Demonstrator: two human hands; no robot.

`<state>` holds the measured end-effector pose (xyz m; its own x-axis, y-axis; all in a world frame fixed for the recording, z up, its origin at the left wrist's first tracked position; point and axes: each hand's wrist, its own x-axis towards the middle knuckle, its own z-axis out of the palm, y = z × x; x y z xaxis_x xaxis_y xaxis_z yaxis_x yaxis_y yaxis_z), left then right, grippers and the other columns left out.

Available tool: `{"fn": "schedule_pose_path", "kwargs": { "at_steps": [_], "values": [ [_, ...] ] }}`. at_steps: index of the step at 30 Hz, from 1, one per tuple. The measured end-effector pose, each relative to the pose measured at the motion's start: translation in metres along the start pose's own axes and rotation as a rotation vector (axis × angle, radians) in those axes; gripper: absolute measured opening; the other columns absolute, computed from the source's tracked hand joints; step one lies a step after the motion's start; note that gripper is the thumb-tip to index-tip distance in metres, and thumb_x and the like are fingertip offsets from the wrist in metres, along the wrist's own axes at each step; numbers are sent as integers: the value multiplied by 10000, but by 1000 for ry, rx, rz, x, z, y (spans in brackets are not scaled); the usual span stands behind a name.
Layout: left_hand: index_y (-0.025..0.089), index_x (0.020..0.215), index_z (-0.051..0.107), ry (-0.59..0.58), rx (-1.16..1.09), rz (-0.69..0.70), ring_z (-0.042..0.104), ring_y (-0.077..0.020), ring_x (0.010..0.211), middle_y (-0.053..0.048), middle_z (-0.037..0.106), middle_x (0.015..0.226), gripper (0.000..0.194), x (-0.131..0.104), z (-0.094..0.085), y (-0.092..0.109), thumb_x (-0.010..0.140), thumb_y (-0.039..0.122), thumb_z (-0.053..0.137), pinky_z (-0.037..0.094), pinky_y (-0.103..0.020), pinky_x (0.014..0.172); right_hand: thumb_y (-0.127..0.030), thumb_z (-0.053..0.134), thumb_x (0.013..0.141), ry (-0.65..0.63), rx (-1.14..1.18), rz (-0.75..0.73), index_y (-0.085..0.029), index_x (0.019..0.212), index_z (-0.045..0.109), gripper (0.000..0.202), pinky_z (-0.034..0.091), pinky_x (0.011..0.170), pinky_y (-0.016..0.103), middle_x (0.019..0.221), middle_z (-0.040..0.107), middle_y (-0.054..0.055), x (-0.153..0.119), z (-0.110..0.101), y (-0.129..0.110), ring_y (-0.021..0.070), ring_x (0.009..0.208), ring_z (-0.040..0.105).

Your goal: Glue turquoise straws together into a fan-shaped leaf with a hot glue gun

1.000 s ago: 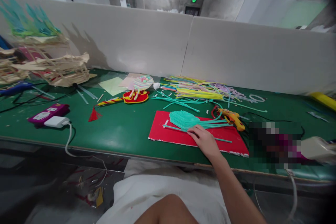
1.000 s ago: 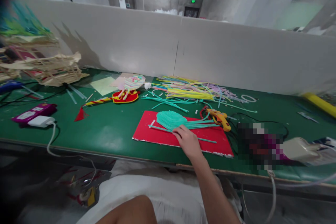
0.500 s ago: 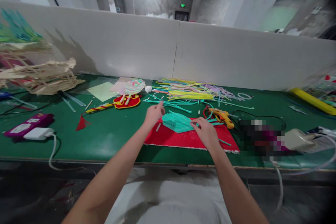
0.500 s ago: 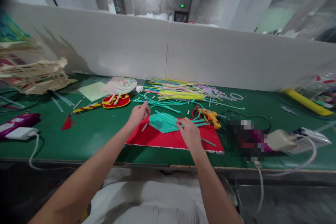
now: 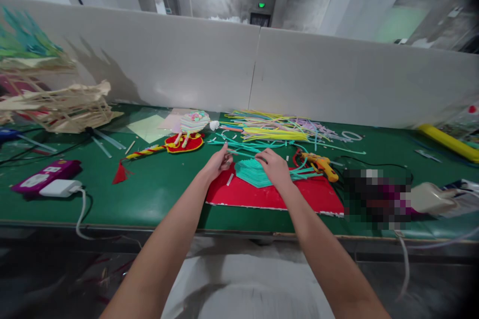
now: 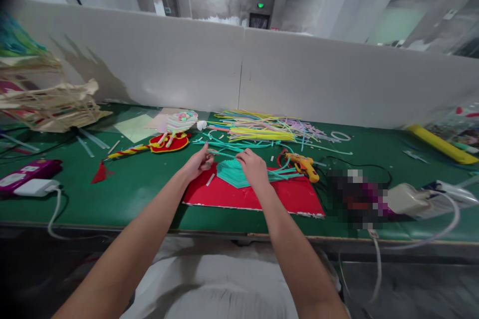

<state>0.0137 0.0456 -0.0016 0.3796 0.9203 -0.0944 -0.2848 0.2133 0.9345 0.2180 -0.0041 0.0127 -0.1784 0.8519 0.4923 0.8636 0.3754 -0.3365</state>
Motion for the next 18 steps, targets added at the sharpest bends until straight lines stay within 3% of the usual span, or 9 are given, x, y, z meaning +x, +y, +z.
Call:
{"fn": "schedule_pose_path", "kwargs": {
  "at_steps": [4,9,18],
  "values": [
    [107,773,611,41,-101,-83,292,-32,331,17,457,492,610,1,0,6,820,669,380,200,-157,316,-277,482,900,24,21,-86,-231,918,682,205,406,697,257,905,643,33,-4,15,7,150,805,598],
    [100,756,627,72,-157,-119,522,-81,458,-26,548,551,584,1,1,7,868,604,355,435,-172,456,-255,496,897,50,15,-125,-219,901,685,193,388,712,275,884,651,32,-5,20,13,157,815,602],
    [108,795,627,49,-52,-16,558,-82,534,-16,577,597,290,2,-2,-5,798,398,631,452,-179,520,-255,500,896,59,10,-91,-233,880,689,190,391,712,281,889,665,30,-5,20,16,162,814,614]
  ]
}}
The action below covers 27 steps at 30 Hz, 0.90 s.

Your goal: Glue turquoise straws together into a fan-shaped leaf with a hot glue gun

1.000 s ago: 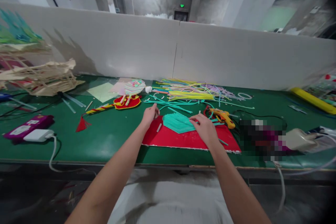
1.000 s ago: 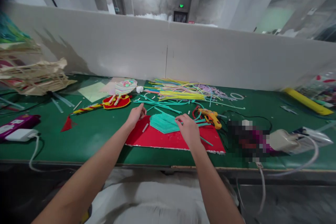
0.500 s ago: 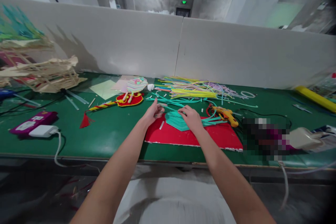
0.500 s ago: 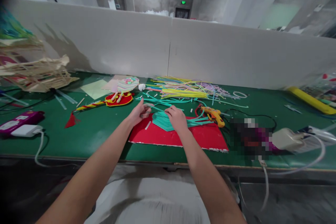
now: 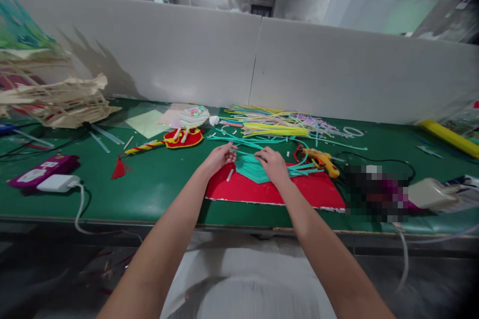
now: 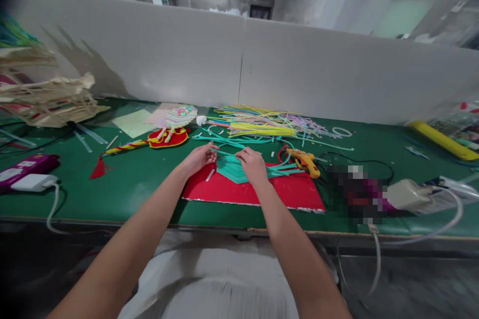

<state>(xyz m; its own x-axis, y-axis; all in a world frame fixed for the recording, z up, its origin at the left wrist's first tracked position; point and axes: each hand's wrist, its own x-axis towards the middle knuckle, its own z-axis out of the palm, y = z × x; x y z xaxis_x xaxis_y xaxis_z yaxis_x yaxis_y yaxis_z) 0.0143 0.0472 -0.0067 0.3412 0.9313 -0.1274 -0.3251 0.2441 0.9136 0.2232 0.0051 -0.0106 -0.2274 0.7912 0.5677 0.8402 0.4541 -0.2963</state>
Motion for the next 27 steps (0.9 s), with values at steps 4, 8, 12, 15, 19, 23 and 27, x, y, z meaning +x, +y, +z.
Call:
{"fn": "schedule_pose_path", "kwargs": {
  "at_steps": [4,8,12,15,19,23,27],
  "values": [
    [114,806,631,27,84,100,575,-76,578,-19,627,651,266,-1,-2,-2,690,325,745,452,-187,584,-271,513,886,25,53,95,-243,914,679,170,422,720,275,928,690,15,-1,-2,2,169,824,626],
    [128,839,637,69,177,148,613,-109,636,-53,680,732,355,1,-2,-3,649,404,753,474,-244,672,-306,517,884,96,150,151,-253,936,673,173,442,709,251,927,694,-4,-2,-4,0,155,835,632],
    [140,889,640,35,248,177,619,-128,670,-54,689,767,430,-1,-3,-2,616,452,754,477,-272,709,-347,531,879,158,128,89,-260,919,689,185,434,675,227,902,660,-1,-3,-11,-6,126,789,624],
    [145,888,656,53,330,257,591,-116,698,-34,669,793,411,-4,-3,-1,605,422,765,460,-250,708,-364,516,885,196,108,80,-261,905,697,209,435,661,223,888,649,3,-3,-20,-7,121,772,618],
    [153,853,658,89,379,317,533,-87,660,21,596,731,409,-5,-3,-1,524,340,816,427,-214,649,-365,505,889,209,59,105,-234,909,696,233,448,672,240,875,644,25,-9,-38,0,138,759,609],
    [150,822,656,77,370,311,536,-87,649,25,589,699,395,-6,-1,0,518,346,815,426,-212,642,-301,497,901,245,-52,28,-223,935,698,219,447,693,240,884,641,44,-24,-57,-4,141,795,598],
    [136,751,648,99,422,272,529,-89,546,4,620,644,390,-6,1,1,543,436,785,414,-219,552,-239,491,905,350,-186,-57,-237,967,704,222,427,748,269,885,657,49,-38,-63,-17,156,833,562]
  ]
}}
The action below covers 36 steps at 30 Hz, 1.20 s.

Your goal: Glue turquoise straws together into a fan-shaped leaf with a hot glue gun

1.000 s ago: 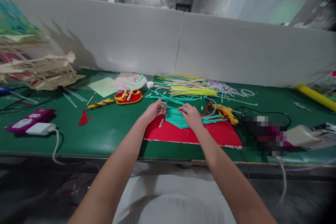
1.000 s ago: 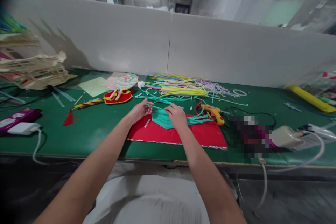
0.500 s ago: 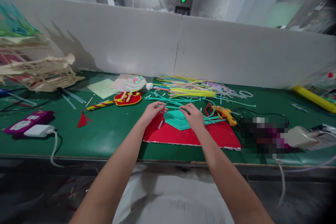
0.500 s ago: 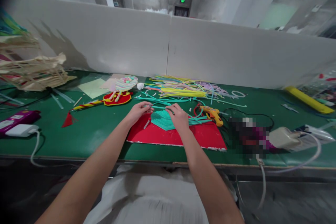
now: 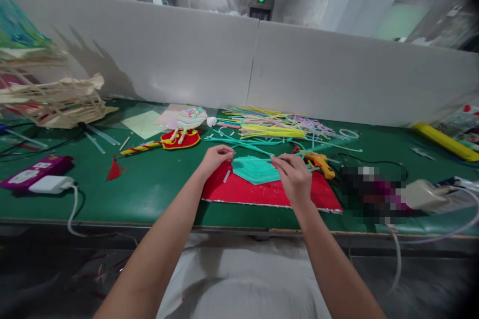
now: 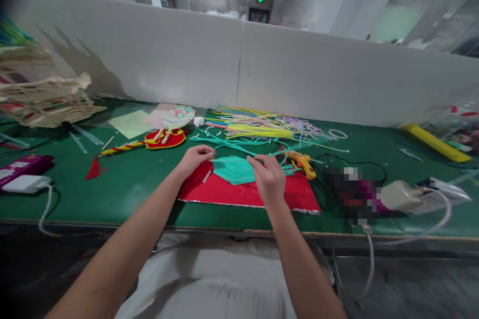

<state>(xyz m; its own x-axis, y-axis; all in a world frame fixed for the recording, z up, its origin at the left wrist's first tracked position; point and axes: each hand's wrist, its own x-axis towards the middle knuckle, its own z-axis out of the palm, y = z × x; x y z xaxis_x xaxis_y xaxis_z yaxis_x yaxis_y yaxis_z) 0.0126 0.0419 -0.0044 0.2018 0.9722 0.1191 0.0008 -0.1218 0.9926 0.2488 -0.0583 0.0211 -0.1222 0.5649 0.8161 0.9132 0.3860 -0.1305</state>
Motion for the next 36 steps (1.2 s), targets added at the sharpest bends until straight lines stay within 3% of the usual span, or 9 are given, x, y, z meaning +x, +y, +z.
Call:
{"fn": "schedule_pose_path", "kwargs": {
  "at_steps": [4,7,9,12,18,26,30,36],
  "values": [
    [133,720,630,-85,58,-44,381,-61,341,5,593,515,461,-3,4,2,696,593,612,288,-219,386,-271,516,896,-34,-46,23,-237,950,710,204,400,713,290,810,656,31,-10,12,-3,158,755,512],
    [123,797,656,-217,4,-76,475,-90,396,-29,628,550,552,-6,9,3,769,647,483,368,-226,436,-289,511,899,-93,-37,66,-238,938,712,211,386,706,306,808,649,31,-14,25,0,164,760,493],
    [129,825,665,-267,-32,-46,583,-129,547,-56,673,647,528,-7,11,3,755,633,522,454,-251,569,-296,517,896,-115,-34,87,-244,929,713,206,374,717,318,804,647,31,-16,30,2,170,766,485],
    [143,725,660,-223,37,18,632,-179,693,-60,686,663,435,-5,12,2,661,573,663,476,-283,692,-317,529,889,-126,-26,68,-264,902,714,192,347,745,338,807,655,25,-16,32,4,176,775,491],
    [154,809,652,-146,37,5,604,-152,586,-27,664,631,370,-3,8,0,626,469,720,475,-272,598,-389,567,858,-51,97,101,-254,824,696,190,343,830,355,847,670,16,-17,34,4,174,830,549],
    [149,837,705,-236,5,13,651,-176,690,-48,702,745,338,-14,17,7,595,374,773,506,-291,698,-329,515,900,-63,210,61,-240,877,689,197,356,813,325,793,681,4,-17,32,-5,137,771,575],
    [139,850,714,-289,-89,-14,662,-184,695,-60,708,734,348,-18,23,6,587,355,785,516,-310,723,-325,504,906,-91,223,9,-240,895,693,207,356,792,320,809,679,11,-17,32,-8,137,772,568],
    [147,761,701,-333,-53,-1,648,-181,662,-44,693,681,327,-15,29,4,556,384,792,526,-318,697,-328,515,899,-141,243,-9,-252,929,696,199,361,801,323,847,677,15,-17,33,-10,139,805,576]
  ]
}}
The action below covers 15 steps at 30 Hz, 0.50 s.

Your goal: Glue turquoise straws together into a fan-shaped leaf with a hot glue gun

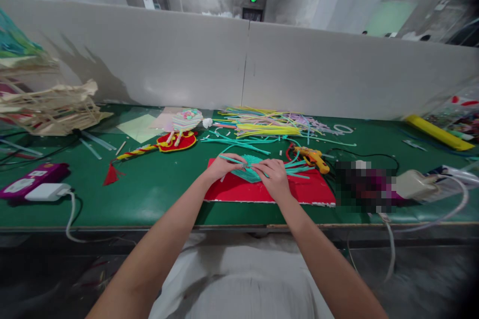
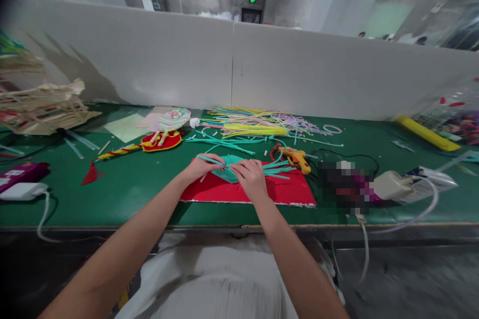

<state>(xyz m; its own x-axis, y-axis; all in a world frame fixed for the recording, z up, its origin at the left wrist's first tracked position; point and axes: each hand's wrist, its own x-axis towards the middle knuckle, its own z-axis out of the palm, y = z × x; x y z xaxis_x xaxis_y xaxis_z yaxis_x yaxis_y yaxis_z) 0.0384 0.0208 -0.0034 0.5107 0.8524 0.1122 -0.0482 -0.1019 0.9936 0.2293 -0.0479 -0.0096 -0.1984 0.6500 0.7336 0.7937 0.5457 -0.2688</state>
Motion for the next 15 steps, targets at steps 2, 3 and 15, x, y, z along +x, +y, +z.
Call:
{"fn": "schedule_pose_path", "kwargs": {
  "at_steps": [2,3,15],
  "values": [
    [152,733,690,8,23,15,643,-176,661,-37,685,672,305,0,1,1,561,384,788,522,-309,690,-325,519,897,3,7,0,-264,940,697,193,363,818,326,876,675,16,0,0,0,139,828,582],
    [156,721,685,23,45,23,640,-173,665,-35,683,675,294,0,1,2,564,383,786,519,-302,686,-325,516,898,0,8,4,-272,947,698,195,363,826,329,888,674,15,0,0,0,140,835,583],
    [161,712,673,-23,104,7,640,-183,685,-37,680,692,278,-2,1,7,577,385,767,515,-301,685,-315,529,889,-11,86,-2,-279,923,705,183,379,805,327,872,667,14,-1,0,3,142,834,586]
  ]
}}
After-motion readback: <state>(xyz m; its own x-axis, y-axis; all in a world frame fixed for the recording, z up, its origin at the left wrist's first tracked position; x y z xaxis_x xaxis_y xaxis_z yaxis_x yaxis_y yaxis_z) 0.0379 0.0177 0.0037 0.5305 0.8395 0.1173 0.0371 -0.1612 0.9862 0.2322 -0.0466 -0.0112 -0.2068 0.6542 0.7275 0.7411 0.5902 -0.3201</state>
